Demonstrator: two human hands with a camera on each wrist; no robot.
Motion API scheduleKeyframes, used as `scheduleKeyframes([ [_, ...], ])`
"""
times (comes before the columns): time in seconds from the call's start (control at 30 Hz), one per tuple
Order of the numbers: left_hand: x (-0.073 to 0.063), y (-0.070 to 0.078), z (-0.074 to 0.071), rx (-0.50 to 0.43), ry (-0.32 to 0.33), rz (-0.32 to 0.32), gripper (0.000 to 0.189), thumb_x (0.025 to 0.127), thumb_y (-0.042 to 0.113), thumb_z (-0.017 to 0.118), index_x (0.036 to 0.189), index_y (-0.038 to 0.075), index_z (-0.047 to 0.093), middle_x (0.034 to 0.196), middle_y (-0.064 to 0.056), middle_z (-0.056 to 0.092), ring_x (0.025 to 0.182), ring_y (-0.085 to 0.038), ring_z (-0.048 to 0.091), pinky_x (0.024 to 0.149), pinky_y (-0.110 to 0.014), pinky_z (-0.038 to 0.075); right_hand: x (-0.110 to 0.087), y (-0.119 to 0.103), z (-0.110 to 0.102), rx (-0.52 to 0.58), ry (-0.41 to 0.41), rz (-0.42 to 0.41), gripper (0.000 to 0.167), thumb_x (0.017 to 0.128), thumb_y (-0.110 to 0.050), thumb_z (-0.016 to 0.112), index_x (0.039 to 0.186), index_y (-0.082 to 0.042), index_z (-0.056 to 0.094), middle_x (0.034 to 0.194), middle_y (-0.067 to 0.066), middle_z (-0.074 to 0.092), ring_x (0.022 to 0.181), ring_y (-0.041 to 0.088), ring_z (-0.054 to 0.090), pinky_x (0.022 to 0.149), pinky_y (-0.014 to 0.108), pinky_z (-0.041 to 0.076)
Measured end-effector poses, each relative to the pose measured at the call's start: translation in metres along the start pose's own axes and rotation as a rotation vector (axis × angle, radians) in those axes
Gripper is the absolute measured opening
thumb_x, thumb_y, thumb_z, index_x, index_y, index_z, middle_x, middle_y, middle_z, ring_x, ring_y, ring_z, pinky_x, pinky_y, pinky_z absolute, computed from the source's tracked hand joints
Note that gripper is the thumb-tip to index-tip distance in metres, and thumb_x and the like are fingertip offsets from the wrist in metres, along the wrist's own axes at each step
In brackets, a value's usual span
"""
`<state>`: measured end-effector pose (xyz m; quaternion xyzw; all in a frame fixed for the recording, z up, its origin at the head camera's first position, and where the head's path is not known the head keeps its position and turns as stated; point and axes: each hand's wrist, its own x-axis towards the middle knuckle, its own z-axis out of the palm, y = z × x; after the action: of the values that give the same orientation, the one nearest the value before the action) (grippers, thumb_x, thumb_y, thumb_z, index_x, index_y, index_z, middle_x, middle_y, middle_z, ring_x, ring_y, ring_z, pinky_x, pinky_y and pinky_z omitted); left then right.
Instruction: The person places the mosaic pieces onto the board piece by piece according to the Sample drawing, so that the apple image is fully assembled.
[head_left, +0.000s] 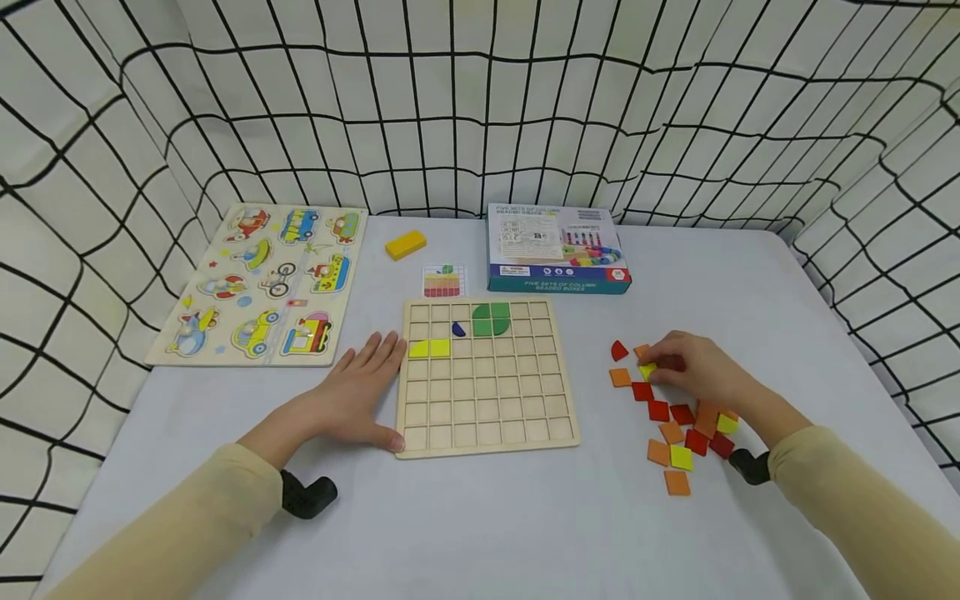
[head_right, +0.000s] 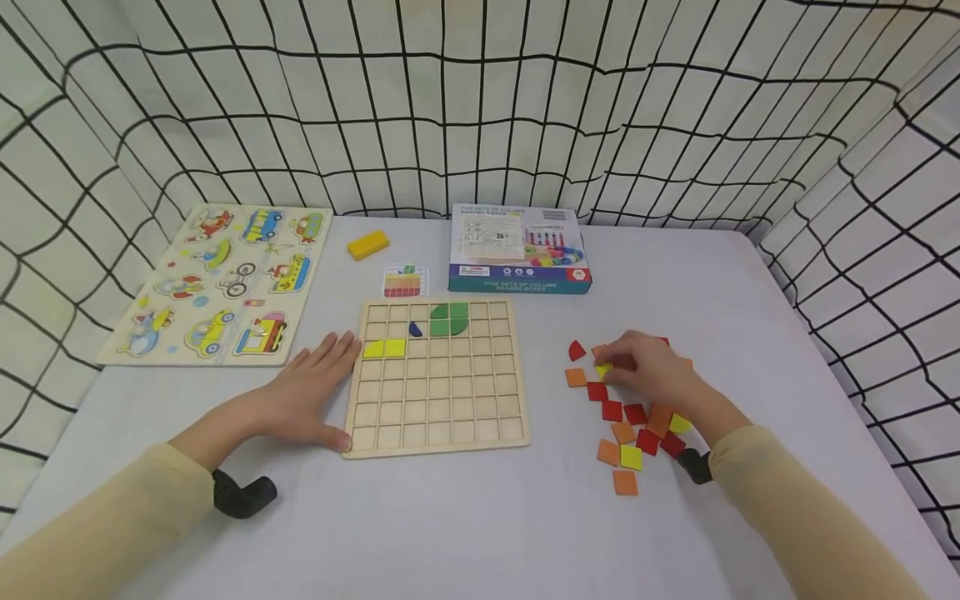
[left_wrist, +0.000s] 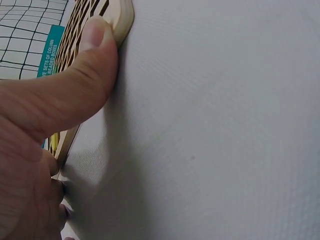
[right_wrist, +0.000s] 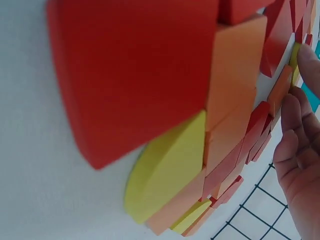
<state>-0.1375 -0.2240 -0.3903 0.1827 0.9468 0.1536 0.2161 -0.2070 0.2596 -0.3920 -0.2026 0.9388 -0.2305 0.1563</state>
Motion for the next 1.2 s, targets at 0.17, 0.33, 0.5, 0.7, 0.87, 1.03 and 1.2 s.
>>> scheduleKeyframes([
  [0.17, 0.001, -0.001, 0.001, 0.0, 0.003, 0.003, 0.135, 0.071, 0.06, 0.086, 0.162, -0.005, 0.009, 0.171, -0.026, 0.002, 0.157, -0.049, -0.003, 0.123, -0.07, 0.003, -0.001, 0.0, 0.0, -0.016, -0.019, -0.017, 0.026, 0.092, -0.01, 0.075, 0.118, -0.012, 0.074, 0.112, 0.008, 0.065, 0.103, 0.023, 0.058, 0.077, 0.015, 0.053],
  [0.33, 0.0, -0.002, 0.002, -0.009, 0.003, 0.0, 0.135, 0.071, 0.059, 0.086, 0.162, -0.005, 0.009, 0.171, -0.025, 0.002, 0.158, -0.048, -0.004, 0.123, -0.07, 0.002, -0.001, -0.002, -0.001, 0.021, 0.001, -0.009, 0.02, 0.092, -0.008, 0.075, 0.112, -0.01, 0.074, 0.11, 0.008, 0.068, 0.099, 0.021, 0.06, 0.076, 0.013, 0.052],
  [0.5, -0.001, -0.003, 0.003, -0.009, 0.002, -0.001, 0.135, 0.071, 0.059, 0.086, 0.162, -0.005, 0.009, 0.171, -0.025, 0.002, 0.158, -0.048, -0.004, 0.123, -0.07, 0.002, 0.005, -0.016, -0.004, 0.152, 0.015, 0.023, 0.024, 0.1, -0.011, 0.066, 0.123, -0.009, 0.072, 0.117, 0.012, 0.071, 0.102, 0.027, 0.065, 0.073, 0.018, 0.056],
  [0.7, 0.0, -0.005, 0.004, -0.017, 0.001, 0.002, 0.135, 0.072, 0.058, 0.086, 0.162, -0.004, 0.008, 0.171, -0.025, 0.001, 0.158, -0.048, -0.005, 0.124, -0.069, 0.001, 0.03, -0.045, 0.005, 0.387, 0.003, 0.074, 0.027, 0.106, -0.017, 0.055, 0.128, -0.006, 0.066, 0.118, 0.018, 0.067, 0.094, 0.025, 0.07, 0.074, 0.021, 0.059],
  [0.87, 0.0, -0.006, 0.005, -0.022, 0.008, 0.011, 0.134, 0.073, 0.057, 0.086, 0.162, -0.004, 0.008, 0.171, -0.024, 0.0, 0.158, -0.047, -0.005, 0.124, -0.069, 0.001, 0.054, -0.074, 0.018, 0.472, -0.022, 0.036, 0.028, 0.106, -0.012, 0.055, 0.131, -0.005, 0.066, 0.115, 0.017, 0.066, 0.09, 0.022, 0.067, 0.082, 0.019, 0.059],
  [1.03, 0.0, -0.007, 0.005, -0.02, 0.014, 0.023, 0.134, 0.073, 0.057, 0.086, 0.162, -0.004, 0.008, 0.171, -0.024, 0.0, 0.158, -0.047, -0.005, 0.124, -0.069, 0.002, 0.074, -0.101, 0.03, 0.599, -0.059, 0.088, 0.034, 0.102, -0.009, 0.063, 0.135, -0.003, 0.062, 0.116, 0.017, 0.07, 0.093, 0.022, 0.074, 0.085, 0.024, 0.061],
  [1.2, -0.001, -0.006, 0.005, -0.025, 0.009, 0.01, 0.134, 0.073, 0.057, 0.086, 0.162, -0.003, 0.007, 0.172, -0.023, -0.001, 0.158, -0.046, -0.006, 0.124, -0.068, 0.001, 0.093, -0.127, 0.042, 0.707, -0.063, 0.237, 0.032, 0.097, -0.014, 0.071, 0.124, 0.001, 0.067, 0.108, 0.014, 0.077, 0.089, 0.016, 0.078, 0.08, 0.022, 0.061],
])
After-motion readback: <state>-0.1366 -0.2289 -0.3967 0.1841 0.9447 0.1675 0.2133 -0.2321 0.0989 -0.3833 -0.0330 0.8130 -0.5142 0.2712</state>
